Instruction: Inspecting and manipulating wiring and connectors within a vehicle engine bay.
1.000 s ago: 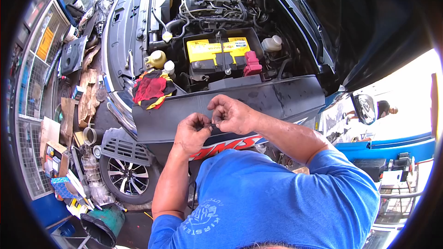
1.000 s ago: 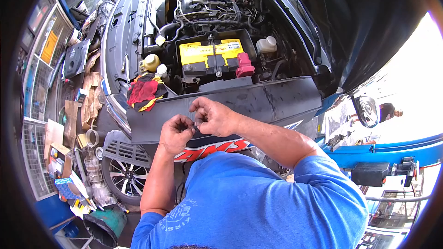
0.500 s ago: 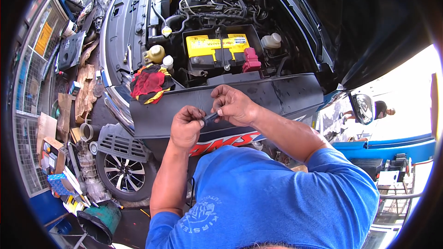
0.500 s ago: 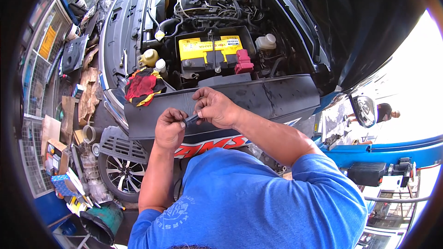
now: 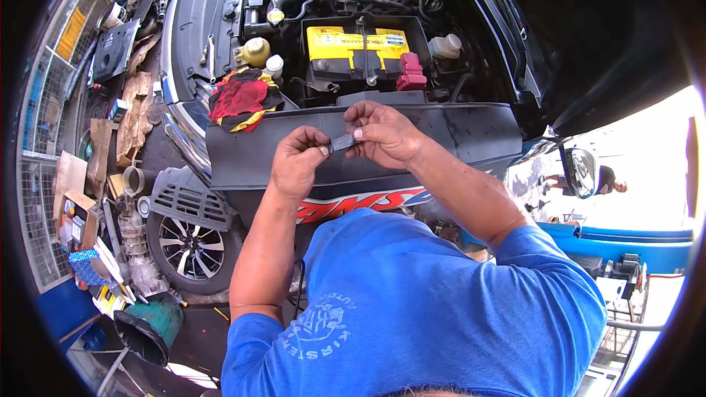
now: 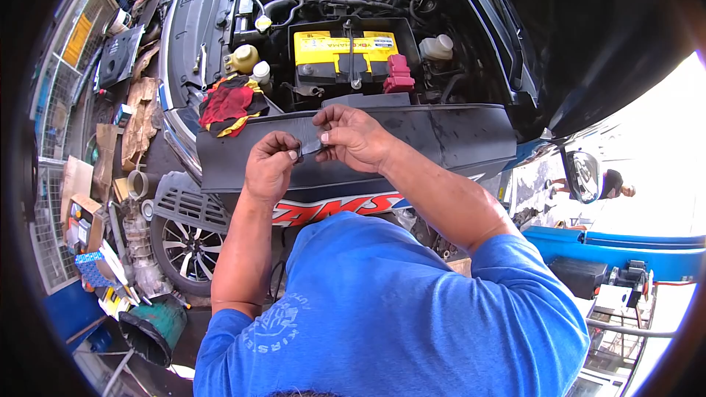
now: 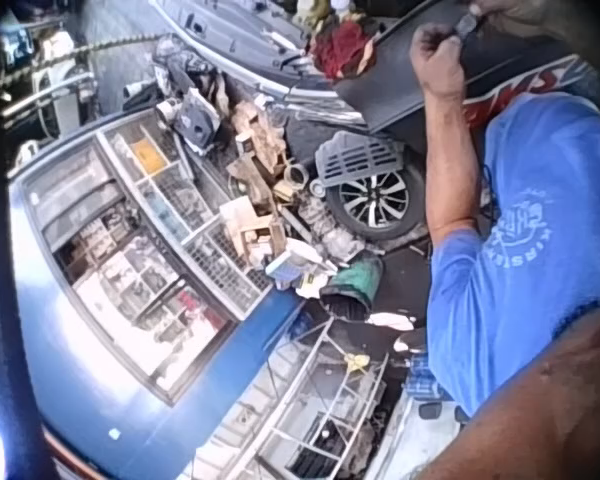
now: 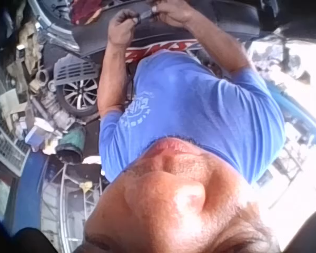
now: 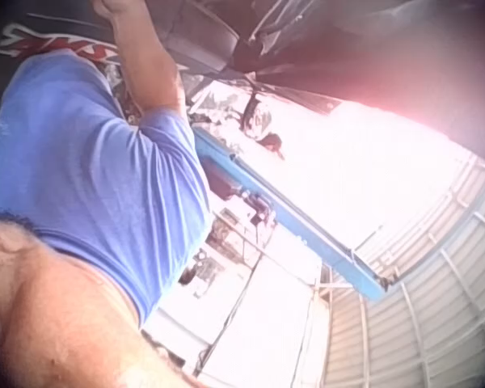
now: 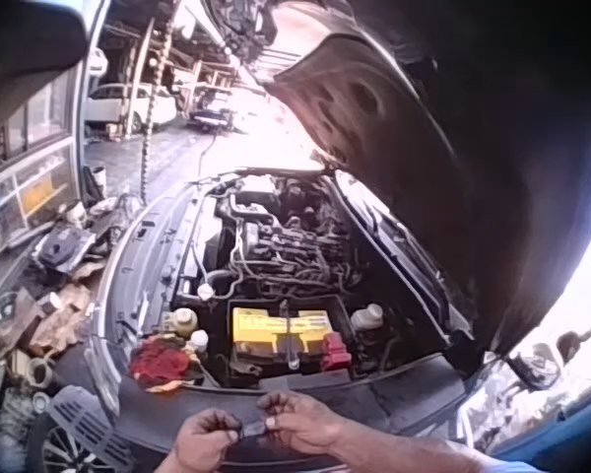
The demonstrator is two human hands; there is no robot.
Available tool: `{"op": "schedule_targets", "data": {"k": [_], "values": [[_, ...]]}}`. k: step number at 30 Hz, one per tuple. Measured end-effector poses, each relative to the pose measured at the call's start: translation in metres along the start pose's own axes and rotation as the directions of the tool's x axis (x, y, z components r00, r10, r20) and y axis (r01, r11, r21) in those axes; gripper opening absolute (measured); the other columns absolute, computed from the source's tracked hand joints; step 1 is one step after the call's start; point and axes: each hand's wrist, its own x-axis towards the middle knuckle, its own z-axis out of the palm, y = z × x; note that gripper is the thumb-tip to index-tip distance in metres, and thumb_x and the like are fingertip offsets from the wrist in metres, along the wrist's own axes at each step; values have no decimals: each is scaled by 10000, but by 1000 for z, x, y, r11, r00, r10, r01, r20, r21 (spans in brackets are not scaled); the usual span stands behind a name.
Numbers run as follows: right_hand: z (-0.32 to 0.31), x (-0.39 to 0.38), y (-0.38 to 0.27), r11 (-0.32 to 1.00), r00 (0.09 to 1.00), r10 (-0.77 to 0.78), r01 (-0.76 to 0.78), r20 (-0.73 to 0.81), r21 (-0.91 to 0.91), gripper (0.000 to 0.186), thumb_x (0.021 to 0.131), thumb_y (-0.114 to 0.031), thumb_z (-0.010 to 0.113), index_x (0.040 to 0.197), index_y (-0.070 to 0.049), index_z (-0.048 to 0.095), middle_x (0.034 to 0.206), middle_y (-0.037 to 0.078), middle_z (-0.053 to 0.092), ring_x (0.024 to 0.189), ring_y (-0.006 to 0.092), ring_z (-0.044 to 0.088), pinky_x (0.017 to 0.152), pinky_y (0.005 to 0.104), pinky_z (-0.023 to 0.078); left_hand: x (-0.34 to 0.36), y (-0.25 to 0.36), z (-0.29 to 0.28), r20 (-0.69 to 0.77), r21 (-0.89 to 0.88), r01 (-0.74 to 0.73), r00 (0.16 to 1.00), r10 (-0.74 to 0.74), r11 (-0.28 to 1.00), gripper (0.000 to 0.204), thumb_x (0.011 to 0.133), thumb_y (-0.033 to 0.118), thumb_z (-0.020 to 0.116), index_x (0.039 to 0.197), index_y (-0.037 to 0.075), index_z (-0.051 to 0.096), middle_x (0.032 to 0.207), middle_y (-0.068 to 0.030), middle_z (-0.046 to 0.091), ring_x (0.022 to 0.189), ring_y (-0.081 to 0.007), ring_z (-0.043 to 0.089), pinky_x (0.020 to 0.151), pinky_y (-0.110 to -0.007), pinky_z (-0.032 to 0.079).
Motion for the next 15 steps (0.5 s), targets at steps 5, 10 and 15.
{"op": "schedule_targets", "data": {"k": [5, 10, 15], "values": [[9, -2, -9, 990, 999, -25, 20, -29, -141, 315, 850, 15, 637, 1139, -37, 524, 910, 42, 591, 847, 142, 618, 758, 358, 571, -3, 11, 6, -62, 304, 66, 997, -49, 950, 104, 798, -6, 650, 897, 13, 625, 830, -20, 628, 738, -81, 556, 679, -221, 446], [16, -7, -17, 879, 996, -84, 59, -33, -474, 344, 826, 31, 624, 1153, -2, 522, 934, 56, 603, 853, 126, 602, 763, 305, 549, -3, 21, 12, -119, 418, 24, 993, 28, 908, 78, 807, 21, 673, 873, 8, 633, 788, 9, 613, 706, -56, 528, 643, -205, 424], [21, -11, -19, 813, 993, -114, 106, 22, -572, 377, 807, 28, 631, 1165, 14, 513, 937, 62, 607, 884, 114, 601, 798, 253, 500, -5, 25, 19, -95, 605, 105, 994, -59, 789, 88, 810, 42, 689, 868, -20, 665, 771, 2, 645, 678, -51, 536, 586, -217, 427]]}}
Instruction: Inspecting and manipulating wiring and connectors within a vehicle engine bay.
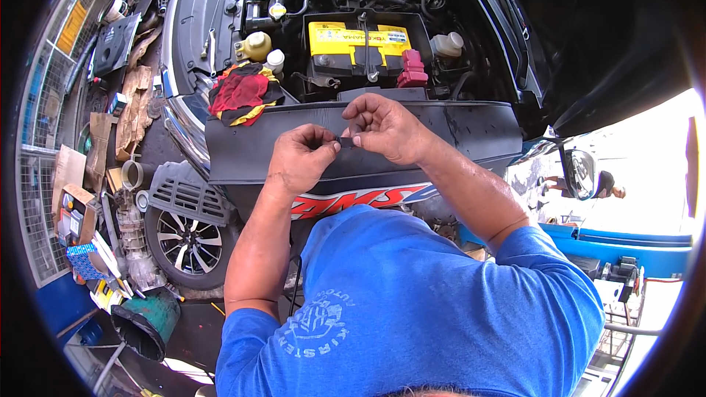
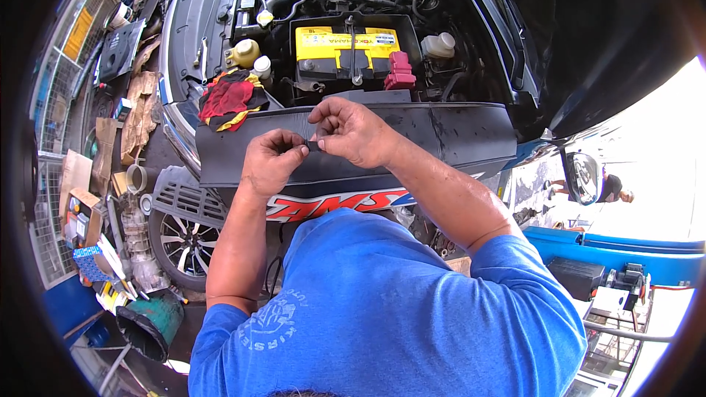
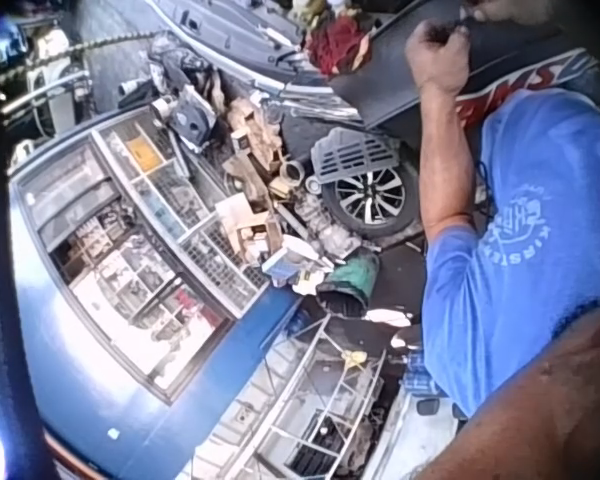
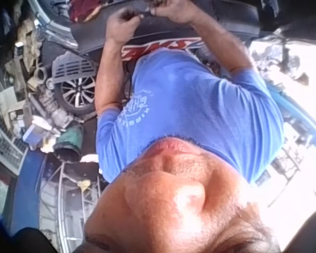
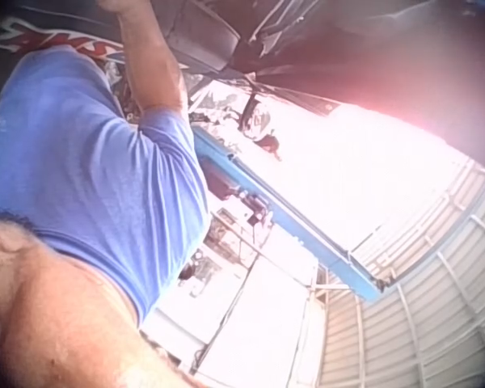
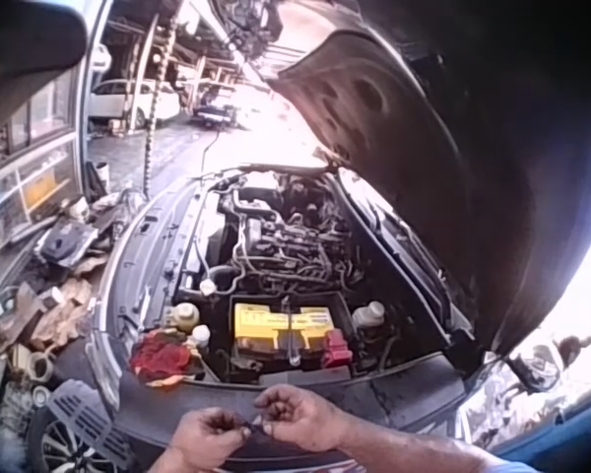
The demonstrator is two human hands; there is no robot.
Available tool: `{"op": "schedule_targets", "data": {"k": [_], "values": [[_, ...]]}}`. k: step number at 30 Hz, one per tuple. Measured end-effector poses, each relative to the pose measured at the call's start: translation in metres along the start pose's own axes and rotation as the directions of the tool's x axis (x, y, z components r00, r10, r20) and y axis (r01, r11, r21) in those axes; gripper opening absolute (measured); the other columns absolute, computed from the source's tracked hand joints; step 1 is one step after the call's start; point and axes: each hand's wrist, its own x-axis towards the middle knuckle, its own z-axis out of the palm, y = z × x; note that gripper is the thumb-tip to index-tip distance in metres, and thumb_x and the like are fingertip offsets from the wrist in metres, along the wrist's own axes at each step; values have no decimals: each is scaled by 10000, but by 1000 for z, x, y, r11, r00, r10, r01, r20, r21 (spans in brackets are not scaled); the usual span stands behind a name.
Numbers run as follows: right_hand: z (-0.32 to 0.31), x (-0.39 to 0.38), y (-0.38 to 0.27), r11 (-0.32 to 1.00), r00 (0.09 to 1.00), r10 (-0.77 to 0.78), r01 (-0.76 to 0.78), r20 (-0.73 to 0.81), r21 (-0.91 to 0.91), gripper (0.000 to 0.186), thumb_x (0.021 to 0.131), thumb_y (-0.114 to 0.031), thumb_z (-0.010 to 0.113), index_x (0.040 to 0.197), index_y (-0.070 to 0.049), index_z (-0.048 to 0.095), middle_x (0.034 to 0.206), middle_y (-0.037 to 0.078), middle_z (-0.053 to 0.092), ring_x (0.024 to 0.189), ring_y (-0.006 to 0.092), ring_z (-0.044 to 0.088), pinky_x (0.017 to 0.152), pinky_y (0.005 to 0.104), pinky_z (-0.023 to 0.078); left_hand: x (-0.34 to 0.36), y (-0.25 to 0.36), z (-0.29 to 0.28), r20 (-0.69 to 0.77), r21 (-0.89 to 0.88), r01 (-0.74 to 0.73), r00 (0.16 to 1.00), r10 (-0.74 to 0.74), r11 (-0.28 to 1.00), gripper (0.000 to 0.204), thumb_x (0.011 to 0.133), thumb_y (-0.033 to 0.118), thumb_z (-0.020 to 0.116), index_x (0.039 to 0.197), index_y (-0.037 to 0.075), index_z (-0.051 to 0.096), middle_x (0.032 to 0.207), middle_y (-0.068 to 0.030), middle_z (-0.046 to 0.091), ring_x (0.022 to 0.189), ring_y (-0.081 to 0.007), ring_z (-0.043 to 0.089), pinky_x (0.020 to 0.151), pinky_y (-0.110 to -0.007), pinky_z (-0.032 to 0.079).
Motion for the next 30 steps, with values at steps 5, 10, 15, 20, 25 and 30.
{"op": "schedule_targets", "data": {"k": [5, 10, 15, 20, 25, 30], "values": [[-1, -3, -1, 999, 1000, -15, 15, 5, 32, 399, 799, 46, 614, 1179, 9, 499, 938, 60, 603, 898, 112, 601, 799, 255, 493, 3, 1, 0, 43, -165, 16, 999, -9, 986, 83, 811, 35, 677, 867, -27, 672, 763, -5, 646, 673, -54, 533, 580, -219, 420], [-5, -3, 3, 997, 1000, -11, 10, 16, 83, 421, 790, 58, 597, 1191, 0, 482, 933, 62, 602, 911, 117, 604, 800, 257, 487, 6, -2, 0, 71, -130, 29, 997, -20, 991, 59, 840, 35, 650, 852, -23, 646, 769, -38, 642, 687, -90, 572, 632, -228, 449], [-14, -2, 15, 952, 998, -58, 50, 18, 301, 444, 800, 93, 580, 1212, -27, 468, 914, 65, 590, 909, 162, 625, 847, 344, 536, 6, -5, 0, 74, -185, 75, 995, -63, 980, 69, 841, 35, 577, 784, 4, 599, 723, -24, 606, 664, -83, 534, 629, -231, 429], [-31, -5, 24, 868, 997, 55, -74, 52, 490, 363, 863, 30, 554, 1219, -36, 527, 997, 67, 600, 998, 184, 615, 880, 422, 539, 3, -1, 8, 55, -185, -22, 998, 33, 982, 56, 830, 31, 568, 802, 2, 607, 709, -14, 595, 663, -73, 521, 619, -222, 408], [-42, -10, 16, 843, 995, 97, -66, -31, 534, 333, 897, -78, 586, 1229, -47, 596, 1151, 75, 613, 1060, 197, 591, 897, 406, 495, 2, 9, 16, 13, 66, 12, 1000, -13, 998, 49, 811, 29, 582, 800, -4, 616, 699, 4, 589, 638, -60, 501, 583, -219, 393], [-36, -27, 1, 855, 963, -254, 268, 92, -444, 385, 848, -123, 665, 1214, -17, 618, 1100, 90, 650, 998, 169, 607, 888, 307, 481, 1, 19, 41, 49, 254, -76, 997, 66, 964, 101, 790, 80, 584, 783, -14, 617, 660, -11, 573, 619, -82, 483, 552, -271, 408]]}}
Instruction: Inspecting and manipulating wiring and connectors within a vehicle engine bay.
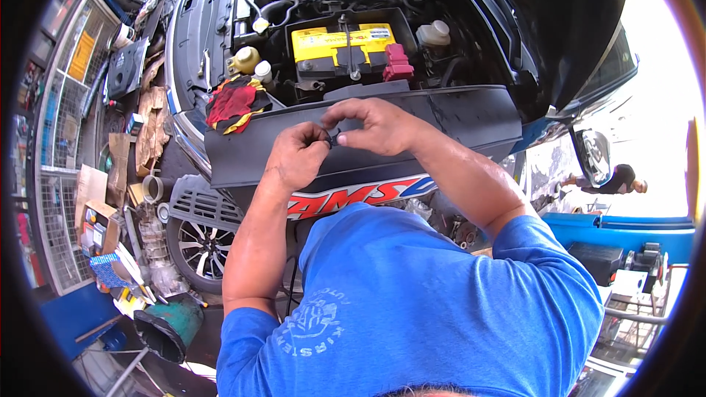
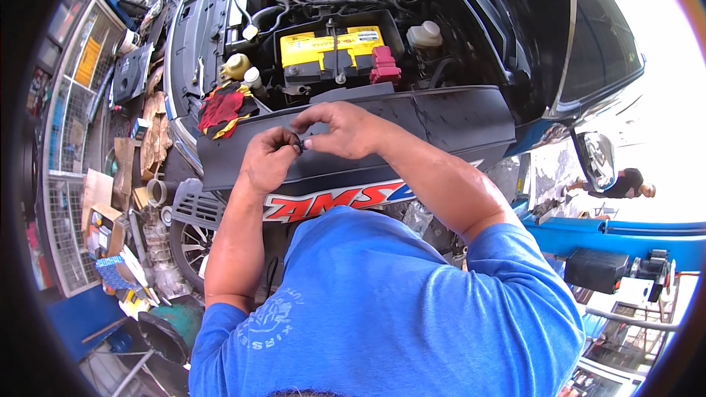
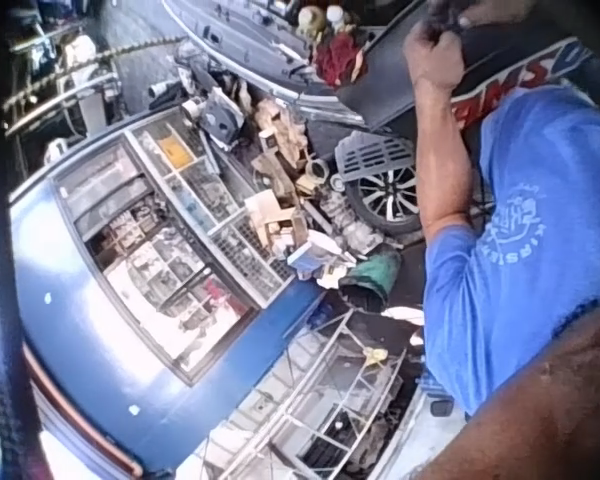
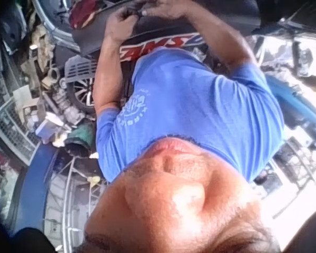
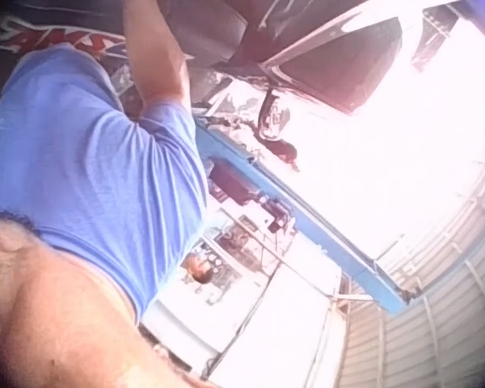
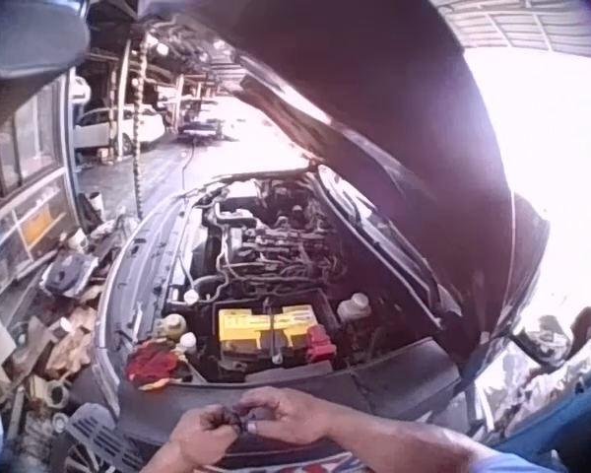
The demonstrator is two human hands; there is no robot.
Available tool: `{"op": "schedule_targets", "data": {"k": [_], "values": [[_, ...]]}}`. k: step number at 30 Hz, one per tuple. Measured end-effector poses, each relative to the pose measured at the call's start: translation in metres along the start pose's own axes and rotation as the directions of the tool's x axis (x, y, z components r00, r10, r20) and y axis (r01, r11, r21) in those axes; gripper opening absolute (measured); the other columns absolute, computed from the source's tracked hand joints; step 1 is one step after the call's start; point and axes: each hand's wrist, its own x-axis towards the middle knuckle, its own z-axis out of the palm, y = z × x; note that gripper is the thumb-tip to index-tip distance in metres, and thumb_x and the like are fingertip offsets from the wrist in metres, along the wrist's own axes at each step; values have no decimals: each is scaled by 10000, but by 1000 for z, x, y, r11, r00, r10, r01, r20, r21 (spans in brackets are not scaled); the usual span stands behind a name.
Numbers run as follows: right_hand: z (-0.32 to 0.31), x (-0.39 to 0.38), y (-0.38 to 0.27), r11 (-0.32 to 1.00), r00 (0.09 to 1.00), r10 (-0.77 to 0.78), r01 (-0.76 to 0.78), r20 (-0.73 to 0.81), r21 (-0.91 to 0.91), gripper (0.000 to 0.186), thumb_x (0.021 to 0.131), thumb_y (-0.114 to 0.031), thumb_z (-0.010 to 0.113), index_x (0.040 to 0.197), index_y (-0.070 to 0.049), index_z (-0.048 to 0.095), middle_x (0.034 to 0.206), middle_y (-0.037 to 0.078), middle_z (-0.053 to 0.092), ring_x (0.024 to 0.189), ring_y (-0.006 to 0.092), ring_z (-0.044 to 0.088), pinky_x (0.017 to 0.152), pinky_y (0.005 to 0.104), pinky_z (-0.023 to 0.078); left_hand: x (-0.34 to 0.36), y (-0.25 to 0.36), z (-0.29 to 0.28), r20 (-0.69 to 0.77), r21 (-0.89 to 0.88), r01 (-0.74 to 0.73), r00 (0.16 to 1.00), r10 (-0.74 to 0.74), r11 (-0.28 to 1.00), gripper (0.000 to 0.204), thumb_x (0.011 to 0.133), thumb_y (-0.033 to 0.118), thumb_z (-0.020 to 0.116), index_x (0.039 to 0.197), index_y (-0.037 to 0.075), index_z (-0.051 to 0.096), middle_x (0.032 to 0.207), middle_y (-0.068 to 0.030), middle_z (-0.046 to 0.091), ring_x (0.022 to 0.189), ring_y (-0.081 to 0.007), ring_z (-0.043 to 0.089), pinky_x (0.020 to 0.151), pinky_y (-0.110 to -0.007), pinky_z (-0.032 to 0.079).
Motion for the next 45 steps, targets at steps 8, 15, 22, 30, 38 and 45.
{"op": "schedule_targets", "data": {"k": [8, 15, 22, 30, 38, 45], "values": [[-14, -18, -15, 959, 973, 214, -192, 90, -207, 256, 803, -167, 633, 983, 9, 681, 813, 142, 685, 717, 214, 636, 675, 342, 505, -4, 26, 32, -82, 173, 48, 996, -34, 984, 139, 783, 112, 586, 800, -19, 631, 669, -59, 610, 630, -108, 528, 582, -285, 444], [-16, -25, -5, 948, 991, 125, -108, 38, -301, 238, 768, -169, 620, 914, 9, 681, 835, 192, 675, 761, 313, 656, 698, 385, 511, -8, 49, 46, -71, 614, -28, 993, 90, 788, 222, 773, 170, 624, 888, -11, 682, 810, -161, 694, 765, -268, 681, 701, -351, 527], [-12, -27, -4, 885, 1000, -10, 22, 29, -465, 236, 753, -198, 608, 892, -24, 687, 860, 218, 676, 853, 402, 649, 749, 456, 521, -8, 58, 53, 92, 869, -195, 967, 239, 454, 156, 799, 233, 604, 822, 98, 678, 852, -100, 681, 897, -292, 653, 868, -460, 441], [-7, -27, 0, 890, 997, 44, -8, 68, -456, 233, 755, -197, 594, 848, -2, 682, 860, 234, 669, 859, 409, 647, 757, 465, 523, -12, 51, 51, 125, 911, -202, 966, 224, 360, 164, 768, 238, 612, 829, 98, 671, 847, -98, 685, 855, -307, 659, 832, -453, 457], [3, -17, 4, 954, 994, 102, -105, -26, -282, 213, 747, -184, 574, 799, 10, 646, 762, 204, 646, 718, 341, 633, 665, 415, 499, -8, 31, 46, 59, 829, -433, 698, 714, 354, 196, 586, 166, 707, 628, 114, 523, 665, -53, 546, 618, -252, 573, 641, -401, 379], [27, -3, 13, 792, 916, 401, -351, 6, 499, 121, 811, -69, 532, 726, -27, 607, 685, 15, 543, 652, 100, 481, 574, 292, 416, -3, 29, 31, 62, 807, -534, 499, 864, 251, 219, 546, 146, 707, 624, 121, 504, 635, -30, 488, 594, -232, 529, 648, -389, 383]]}}
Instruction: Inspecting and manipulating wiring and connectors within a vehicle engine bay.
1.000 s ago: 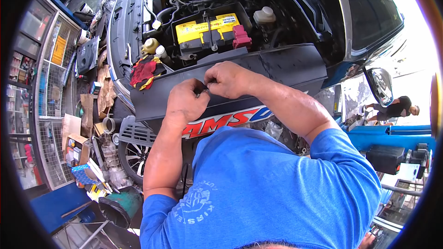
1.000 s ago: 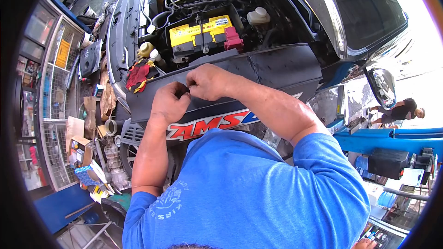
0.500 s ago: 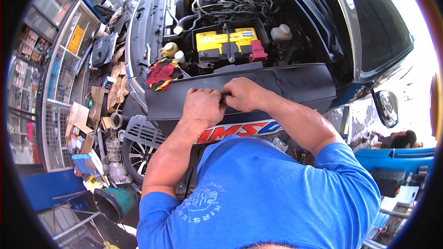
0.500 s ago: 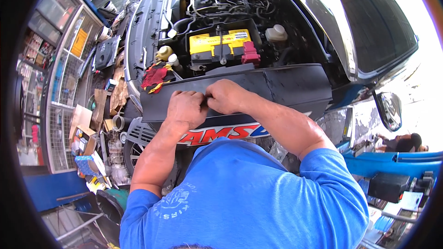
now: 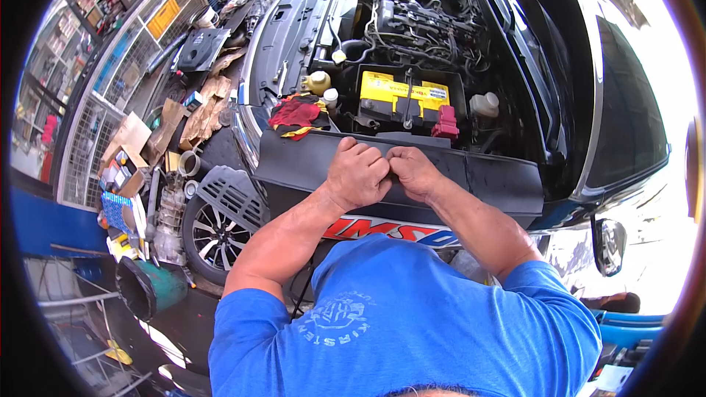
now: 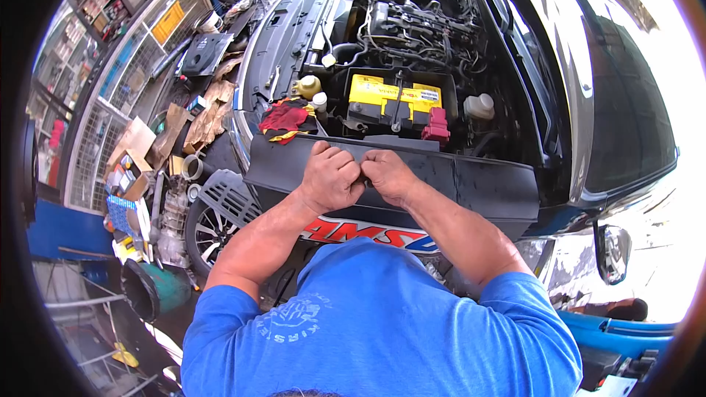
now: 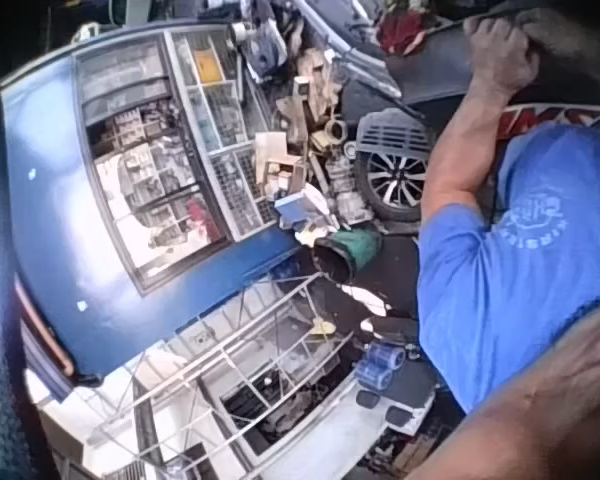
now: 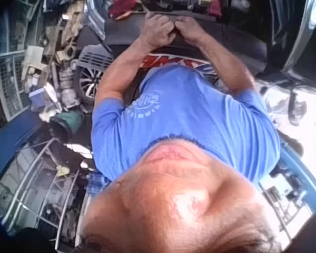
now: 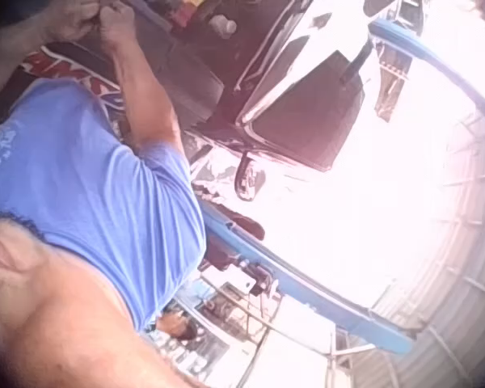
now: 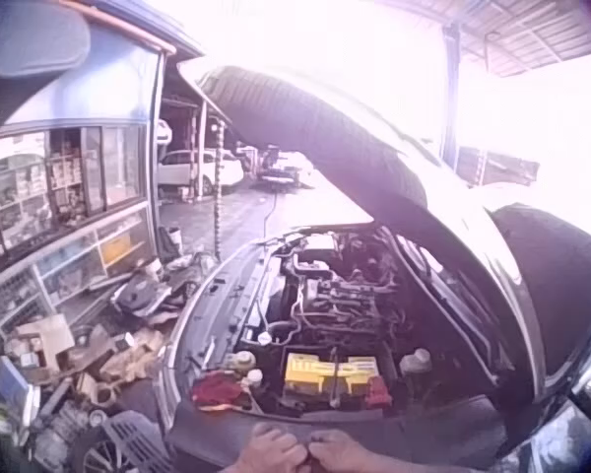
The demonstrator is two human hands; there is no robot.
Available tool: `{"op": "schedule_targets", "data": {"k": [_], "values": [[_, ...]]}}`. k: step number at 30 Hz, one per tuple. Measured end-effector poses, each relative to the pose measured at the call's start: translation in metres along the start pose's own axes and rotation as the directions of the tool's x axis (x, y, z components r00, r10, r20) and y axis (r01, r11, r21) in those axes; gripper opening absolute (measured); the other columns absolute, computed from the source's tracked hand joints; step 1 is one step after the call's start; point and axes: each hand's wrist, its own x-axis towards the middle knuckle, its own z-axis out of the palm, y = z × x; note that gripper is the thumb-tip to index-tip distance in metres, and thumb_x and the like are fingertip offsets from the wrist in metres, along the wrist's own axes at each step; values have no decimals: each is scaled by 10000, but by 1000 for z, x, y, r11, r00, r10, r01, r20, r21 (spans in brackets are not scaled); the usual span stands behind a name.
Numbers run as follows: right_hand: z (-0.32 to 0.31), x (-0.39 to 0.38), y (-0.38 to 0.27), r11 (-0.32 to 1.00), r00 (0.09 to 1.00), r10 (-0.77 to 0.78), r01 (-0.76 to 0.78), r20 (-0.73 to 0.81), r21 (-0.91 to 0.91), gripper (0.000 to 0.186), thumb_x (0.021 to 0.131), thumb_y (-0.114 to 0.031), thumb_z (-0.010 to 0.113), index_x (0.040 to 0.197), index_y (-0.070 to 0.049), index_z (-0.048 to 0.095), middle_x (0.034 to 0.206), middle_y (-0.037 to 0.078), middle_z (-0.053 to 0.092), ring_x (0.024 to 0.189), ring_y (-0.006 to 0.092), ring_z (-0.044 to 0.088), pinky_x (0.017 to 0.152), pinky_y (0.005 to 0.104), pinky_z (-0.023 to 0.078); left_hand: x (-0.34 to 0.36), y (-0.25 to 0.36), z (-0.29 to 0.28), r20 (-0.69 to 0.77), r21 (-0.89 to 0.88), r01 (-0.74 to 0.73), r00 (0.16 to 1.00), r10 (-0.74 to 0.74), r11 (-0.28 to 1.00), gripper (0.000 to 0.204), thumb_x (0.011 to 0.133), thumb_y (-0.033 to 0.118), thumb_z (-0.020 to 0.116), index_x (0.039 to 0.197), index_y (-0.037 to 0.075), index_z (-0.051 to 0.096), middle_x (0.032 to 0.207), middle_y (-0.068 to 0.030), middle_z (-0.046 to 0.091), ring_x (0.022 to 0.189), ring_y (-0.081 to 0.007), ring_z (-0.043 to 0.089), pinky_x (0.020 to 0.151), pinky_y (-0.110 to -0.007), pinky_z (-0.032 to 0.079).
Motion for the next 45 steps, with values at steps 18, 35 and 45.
{"op": "schedule_targets", "data": {"k": [18, 35, 45], "values": [[10, 19, -18, 894, 984, -24, 100, 178, -436, 235, 853, -139, 605, 997, 31, 681, 895, 82, 696, 822, 128, 613, 765, 291, 499, -22, -13, -34, 346, 80, 445, 827, -443, 892, 150, 736, 202, 626, 730, 60, 581, 772, -128, 621, 776, -325, 618, 760, -446, 439], [15, 3, -9, 429, 891, -223, 453, 395, -781, 179, 813, -166, 567, 858, -13, 646, 882, 225, 661, 886, 413, 627, 777, 468, 512, -28, 2, -23, 582, 240, 572, 562, -588, 785, 256, 838, 266, 555, 905, 37, 649, 924, -164, 669, 942, -338, 632, 885, -449, 436], [7, -4, 1, 396, 886, -190, 463, 422, -793, 215, 812, -193, 554, 889, -14, 646, 912, 226, 659, 909, 416, 624, 826, 487, 501, -46, 9, -7, 543, 80, 629, 623, -563, 773, 144, 768, 173, 552, 769, 52, 630, 834, -155, 669, 843, -357, 638, 766, -475, 466]]}}
